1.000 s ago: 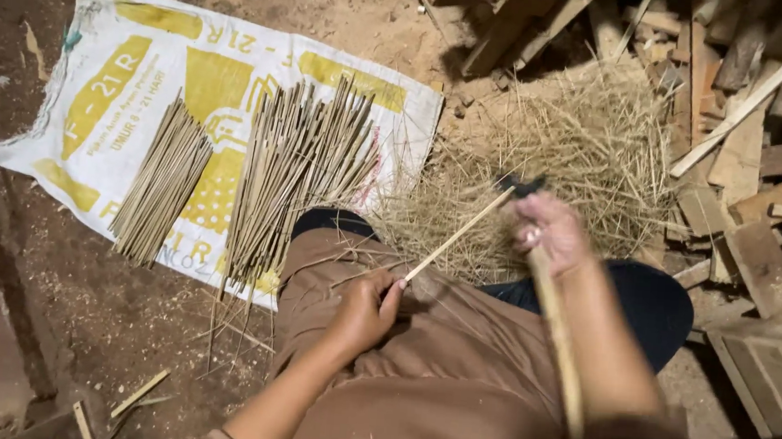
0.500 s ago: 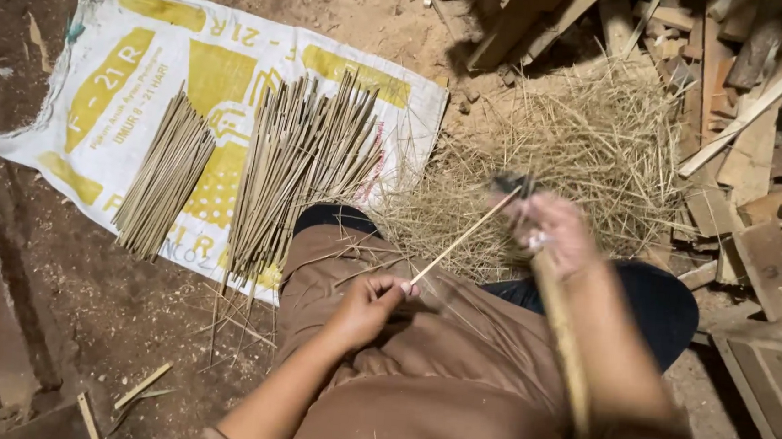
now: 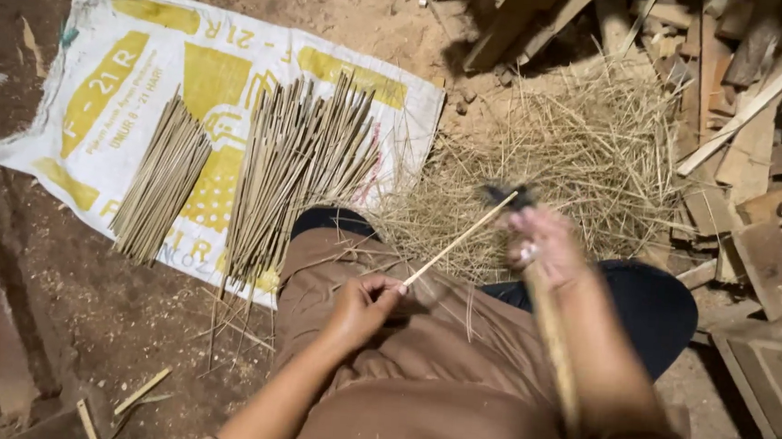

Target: Stripping or cleaning individual reeds using a small handheld scraping tool

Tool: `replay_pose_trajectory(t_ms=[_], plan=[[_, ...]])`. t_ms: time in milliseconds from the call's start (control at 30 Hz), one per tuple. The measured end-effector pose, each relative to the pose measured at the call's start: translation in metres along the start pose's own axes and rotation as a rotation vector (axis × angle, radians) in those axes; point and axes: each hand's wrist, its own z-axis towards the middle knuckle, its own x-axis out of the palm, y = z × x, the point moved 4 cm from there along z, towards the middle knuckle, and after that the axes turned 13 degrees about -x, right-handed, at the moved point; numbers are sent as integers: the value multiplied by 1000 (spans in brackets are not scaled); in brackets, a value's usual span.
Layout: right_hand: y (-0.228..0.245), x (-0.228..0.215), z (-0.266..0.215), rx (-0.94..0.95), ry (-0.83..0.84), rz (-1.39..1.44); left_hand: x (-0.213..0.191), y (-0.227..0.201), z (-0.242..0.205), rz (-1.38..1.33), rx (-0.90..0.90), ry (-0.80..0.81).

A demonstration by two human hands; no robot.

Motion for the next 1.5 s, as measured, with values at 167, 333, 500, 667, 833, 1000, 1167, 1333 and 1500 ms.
replay_pose_trajectory(t_ms=[167, 333, 500, 667, 833, 1000, 1167, 1333, 1500], plan=[[-87, 36, -24, 301, 211, 3, 5, -11, -2, 177, 125, -160], [6, -30, 33, 38, 108, 50, -15, -21, -18, 198, 233, -149], [-78, 0, 7, 36, 39, 103, -4, -23, -6, 179, 171, -177], [-95, 20, -1, 299, 171, -27, -2, -24, -3, 139, 246, -139], [-8, -52, 48, 19, -10, 24, -17, -25, -17, 169, 262, -136], [-52, 27, -2, 38, -118, 120, 0, -12, 7, 268, 357, -260], [-95, 3, 29, 153, 123, 28, 5, -2, 16, 449, 583, -346], [-16, 3, 17, 73, 48, 40, -6, 6, -1, 529, 640, -416], [-95, 62, -28, 380, 194, 96, 7, -24, -1, 614, 786, -570]])
